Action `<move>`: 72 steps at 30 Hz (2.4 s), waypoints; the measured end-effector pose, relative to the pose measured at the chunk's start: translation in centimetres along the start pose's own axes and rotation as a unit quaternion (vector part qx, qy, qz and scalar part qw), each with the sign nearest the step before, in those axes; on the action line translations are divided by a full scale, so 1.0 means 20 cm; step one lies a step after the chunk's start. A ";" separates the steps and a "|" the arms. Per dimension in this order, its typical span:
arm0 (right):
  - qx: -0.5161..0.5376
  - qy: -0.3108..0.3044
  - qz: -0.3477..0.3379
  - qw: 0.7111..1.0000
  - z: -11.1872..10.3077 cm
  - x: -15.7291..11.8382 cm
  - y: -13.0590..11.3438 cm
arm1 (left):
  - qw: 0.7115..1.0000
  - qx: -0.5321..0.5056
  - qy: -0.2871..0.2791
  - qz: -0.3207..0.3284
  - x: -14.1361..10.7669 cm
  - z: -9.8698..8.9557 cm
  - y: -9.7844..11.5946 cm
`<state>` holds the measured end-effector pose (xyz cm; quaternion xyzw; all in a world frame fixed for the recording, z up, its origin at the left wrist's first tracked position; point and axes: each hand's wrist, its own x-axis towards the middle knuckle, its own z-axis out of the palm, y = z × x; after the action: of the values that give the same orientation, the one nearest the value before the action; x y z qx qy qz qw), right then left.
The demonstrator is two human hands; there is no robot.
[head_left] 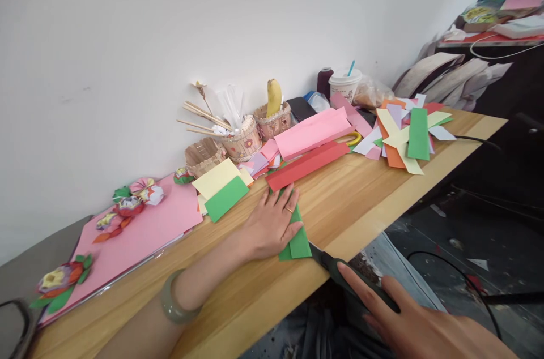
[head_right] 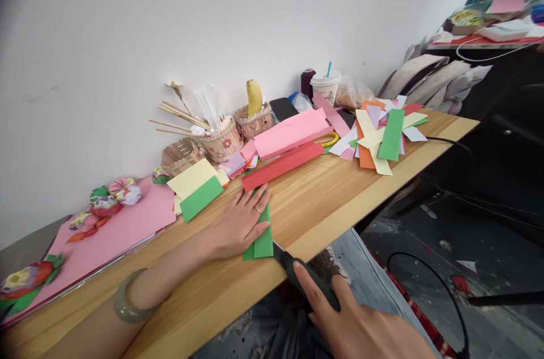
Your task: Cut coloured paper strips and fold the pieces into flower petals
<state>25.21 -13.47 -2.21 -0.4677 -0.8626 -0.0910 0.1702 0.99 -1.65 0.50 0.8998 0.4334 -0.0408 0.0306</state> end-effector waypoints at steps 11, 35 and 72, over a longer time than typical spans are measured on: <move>-0.028 -0.015 -0.076 0.997 -0.07 0.14 0.01 | 0.999 -0.008 -0.032 -0.007 0.00 -0.01 0.00; -0.149 -0.128 -0.039 0.980 0.03 0.36 0.07 | 1.000 -0.002 -0.023 -0.007 0.01 -0.01 0.01; -0.144 -0.124 -0.035 0.981 0.01 0.34 0.03 | 0.996 0.074 0.009 -0.056 -0.02 -0.03 -0.07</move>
<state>22.22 -7.91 0.18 -0.4640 -0.8710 -0.1612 -0.0106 -0.44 -1.03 1.15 0.8741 0.4794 -0.0660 -0.0422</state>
